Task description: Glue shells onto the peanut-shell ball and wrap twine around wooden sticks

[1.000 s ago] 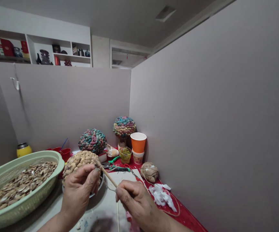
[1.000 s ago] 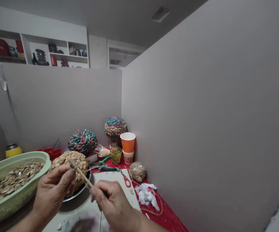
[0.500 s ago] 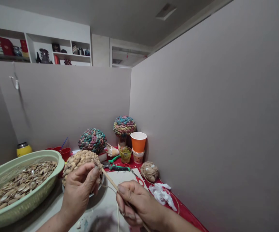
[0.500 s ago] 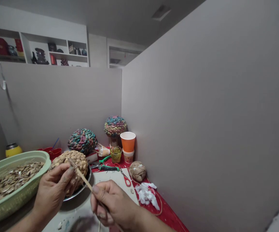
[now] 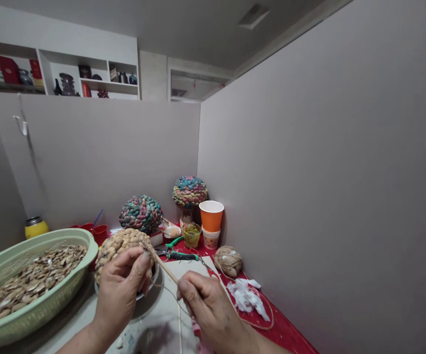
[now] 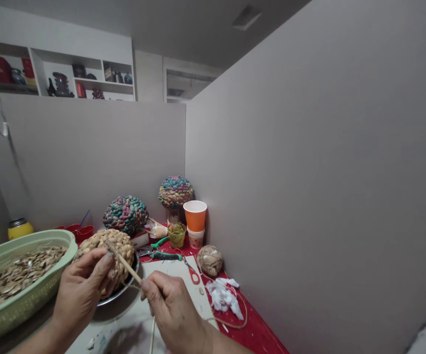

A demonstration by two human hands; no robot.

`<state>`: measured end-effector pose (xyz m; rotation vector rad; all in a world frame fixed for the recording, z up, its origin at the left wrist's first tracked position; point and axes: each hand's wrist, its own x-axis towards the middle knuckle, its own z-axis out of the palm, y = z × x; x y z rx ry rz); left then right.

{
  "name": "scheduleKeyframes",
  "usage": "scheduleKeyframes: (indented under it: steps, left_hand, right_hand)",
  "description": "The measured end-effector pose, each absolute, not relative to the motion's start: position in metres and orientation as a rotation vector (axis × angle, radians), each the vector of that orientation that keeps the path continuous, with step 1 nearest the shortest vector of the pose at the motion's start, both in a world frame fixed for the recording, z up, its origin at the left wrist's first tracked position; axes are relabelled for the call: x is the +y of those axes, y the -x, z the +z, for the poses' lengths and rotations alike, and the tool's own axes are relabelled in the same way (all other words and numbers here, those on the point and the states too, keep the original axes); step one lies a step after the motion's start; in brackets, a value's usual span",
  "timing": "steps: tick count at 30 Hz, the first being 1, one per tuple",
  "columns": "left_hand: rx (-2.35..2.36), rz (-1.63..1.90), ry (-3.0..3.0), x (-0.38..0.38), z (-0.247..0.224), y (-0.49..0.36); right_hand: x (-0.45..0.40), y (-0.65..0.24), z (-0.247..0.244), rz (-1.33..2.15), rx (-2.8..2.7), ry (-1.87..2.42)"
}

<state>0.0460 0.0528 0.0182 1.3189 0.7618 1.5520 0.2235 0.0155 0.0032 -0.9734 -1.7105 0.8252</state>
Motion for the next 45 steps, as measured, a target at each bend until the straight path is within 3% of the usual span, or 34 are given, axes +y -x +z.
scheduleKeyframes:
  steps: [6,15,25,45]
  left_hand:
    - [0.715,1.540,-1.328,0.051,0.017,-0.047]
    - [0.731,1.528,-1.320,0.049,0.017,-0.049]
    - [0.770,1.588,-1.287,0.047,0.015,-0.053]
    - [0.786,1.560,-1.415,0.049,0.020,-0.047]
  right_hand:
    - [0.018,-0.223,0.000,1.097,-1.622,0.882]
    - [0.027,-0.222,0.001,1.865,-1.225,0.581]
    - [0.030,-0.223,-0.005,1.969,-1.150,0.413]
    - [0.021,-0.227,0.007,0.998,-1.639,0.837]
